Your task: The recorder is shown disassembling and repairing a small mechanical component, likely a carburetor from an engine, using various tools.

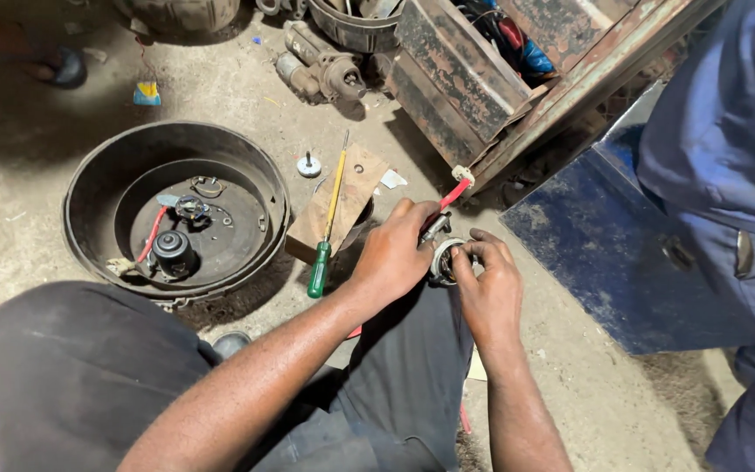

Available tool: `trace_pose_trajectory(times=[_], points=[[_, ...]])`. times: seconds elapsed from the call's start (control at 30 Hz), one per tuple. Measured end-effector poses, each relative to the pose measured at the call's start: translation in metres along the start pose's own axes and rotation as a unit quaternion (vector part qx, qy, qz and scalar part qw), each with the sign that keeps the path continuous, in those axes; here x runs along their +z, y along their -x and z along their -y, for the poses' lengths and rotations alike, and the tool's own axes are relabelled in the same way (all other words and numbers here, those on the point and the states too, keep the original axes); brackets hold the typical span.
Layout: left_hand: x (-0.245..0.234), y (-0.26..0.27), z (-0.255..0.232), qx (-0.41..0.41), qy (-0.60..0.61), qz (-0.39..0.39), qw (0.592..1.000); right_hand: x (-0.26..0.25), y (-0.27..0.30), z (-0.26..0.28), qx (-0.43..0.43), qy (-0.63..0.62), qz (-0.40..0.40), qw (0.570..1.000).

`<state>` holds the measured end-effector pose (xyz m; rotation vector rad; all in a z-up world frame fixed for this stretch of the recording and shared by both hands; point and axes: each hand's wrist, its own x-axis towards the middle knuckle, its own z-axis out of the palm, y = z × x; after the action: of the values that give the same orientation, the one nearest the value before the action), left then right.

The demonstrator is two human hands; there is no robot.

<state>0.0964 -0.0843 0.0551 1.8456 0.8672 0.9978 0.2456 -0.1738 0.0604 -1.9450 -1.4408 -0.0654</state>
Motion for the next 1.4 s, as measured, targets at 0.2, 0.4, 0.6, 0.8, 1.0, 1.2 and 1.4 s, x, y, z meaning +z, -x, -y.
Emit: trace_pose_trajectory(times=[0.2, 0.4, 0.6, 0.8, 1.0, 1.2, 1.4], points=[[-0.0006, 0.0005, -0.0011, -0.001, -0.002, -0.009, 1.0, -0.0022, 0.0014, 0.0025, -0.004, -0.029, 0.002, 1.0], [0.0002, 0.0004, -0.004, 0.019, -0.002, -0.016, 1.0, -0.0042, 0.0001, 0.0072, 0.016, 0.005, 0.003, 1.0], [0.0007, -0.0012, -0.0033, 0.009, -0.012, -0.015, 1.0, -0.003, 0.0, 0.0035, 0.015, -0.043, -0.002, 0.999], [0.0019, -0.0003, -0.005, 0.005, -0.009, -0.01, 1.0, -0.002, 0.0032, 0.0001, 0.01, -0.015, -0.01, 1.0], [0.0, -0.0011, -0.0062, 0.009, -0.021, -0.012, 1.0, -0.0038, -0.001, 0.0058, 0.034, -0.035, 0.008, 0.999], [0.0013, -0.0004, -0.004, -0.001, -0.02, -0.009, 1.0, -0.0031, 0.0003, 0.006, 0.042, -0.024, 0.009, 0.999], [0.0003, -0.0017, -0.0052, -0.002, -0.016, -0.01, 1.0, -0.0047, 0.0008, 0.0083, 0.027, -0.04, 0.012, 0.999]])
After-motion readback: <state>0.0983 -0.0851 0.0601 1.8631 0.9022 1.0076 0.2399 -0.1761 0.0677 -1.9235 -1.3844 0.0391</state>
